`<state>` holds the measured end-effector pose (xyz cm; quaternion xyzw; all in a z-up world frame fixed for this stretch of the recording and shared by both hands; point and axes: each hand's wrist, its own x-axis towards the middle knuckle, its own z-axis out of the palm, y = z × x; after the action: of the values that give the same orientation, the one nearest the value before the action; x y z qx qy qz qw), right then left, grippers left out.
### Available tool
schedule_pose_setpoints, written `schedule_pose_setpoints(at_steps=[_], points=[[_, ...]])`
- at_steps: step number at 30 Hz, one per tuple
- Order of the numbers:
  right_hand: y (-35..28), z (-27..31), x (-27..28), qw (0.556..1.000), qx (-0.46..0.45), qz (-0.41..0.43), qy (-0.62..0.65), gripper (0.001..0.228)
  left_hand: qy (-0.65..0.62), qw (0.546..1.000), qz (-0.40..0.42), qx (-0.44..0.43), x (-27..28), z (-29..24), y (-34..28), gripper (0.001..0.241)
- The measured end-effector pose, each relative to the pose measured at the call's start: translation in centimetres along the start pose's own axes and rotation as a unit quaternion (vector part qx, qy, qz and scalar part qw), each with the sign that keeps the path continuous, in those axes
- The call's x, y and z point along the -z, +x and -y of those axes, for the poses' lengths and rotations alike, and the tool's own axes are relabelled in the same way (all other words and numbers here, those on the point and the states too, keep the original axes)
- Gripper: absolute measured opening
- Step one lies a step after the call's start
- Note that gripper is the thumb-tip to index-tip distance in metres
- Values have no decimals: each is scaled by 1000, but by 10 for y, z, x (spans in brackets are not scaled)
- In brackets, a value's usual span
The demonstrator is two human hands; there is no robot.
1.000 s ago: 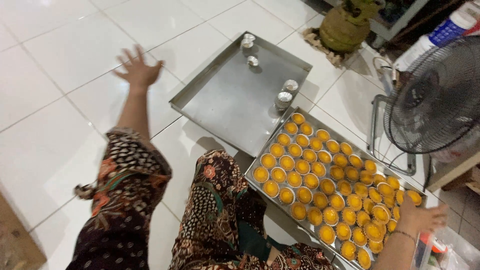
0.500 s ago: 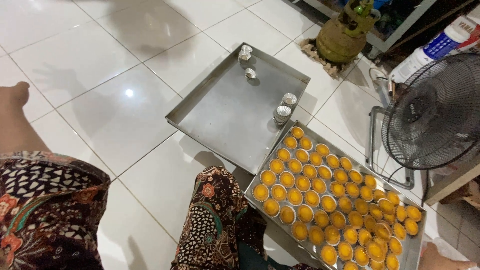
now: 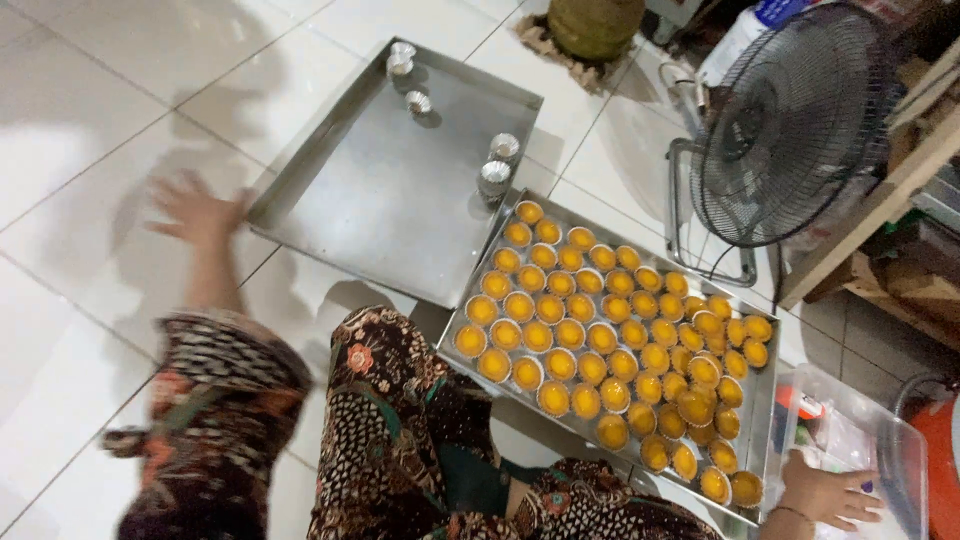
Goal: The person places individual yellow pastries into small clear plastic bags and then uses a stapler to seal the bags.
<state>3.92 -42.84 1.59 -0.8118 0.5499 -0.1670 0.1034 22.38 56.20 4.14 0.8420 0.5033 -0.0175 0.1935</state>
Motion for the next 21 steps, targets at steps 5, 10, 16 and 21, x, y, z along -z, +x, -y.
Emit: schedule_pose_setpoints(at_steps=[5, 10, 16, 21], points=[[-25, 52, -24, 997, -10, 45, 67, 109, 82, 968, 74, -225, -102, -124, -139, 108], [-79, 71, 12, 989, 1, 121, 81, 104, 244, 820, 111, -506, -129, -149, -302, 47], [-106, 63, 28, 978, 52, 132, 155, 91, 210, 844, 103, -482, -233, -135, -271, 26], [-118, 36, 27, 975, 89, 92, 181, 91, 179, 848, 88, -491, -241, -124, -269, 29]])
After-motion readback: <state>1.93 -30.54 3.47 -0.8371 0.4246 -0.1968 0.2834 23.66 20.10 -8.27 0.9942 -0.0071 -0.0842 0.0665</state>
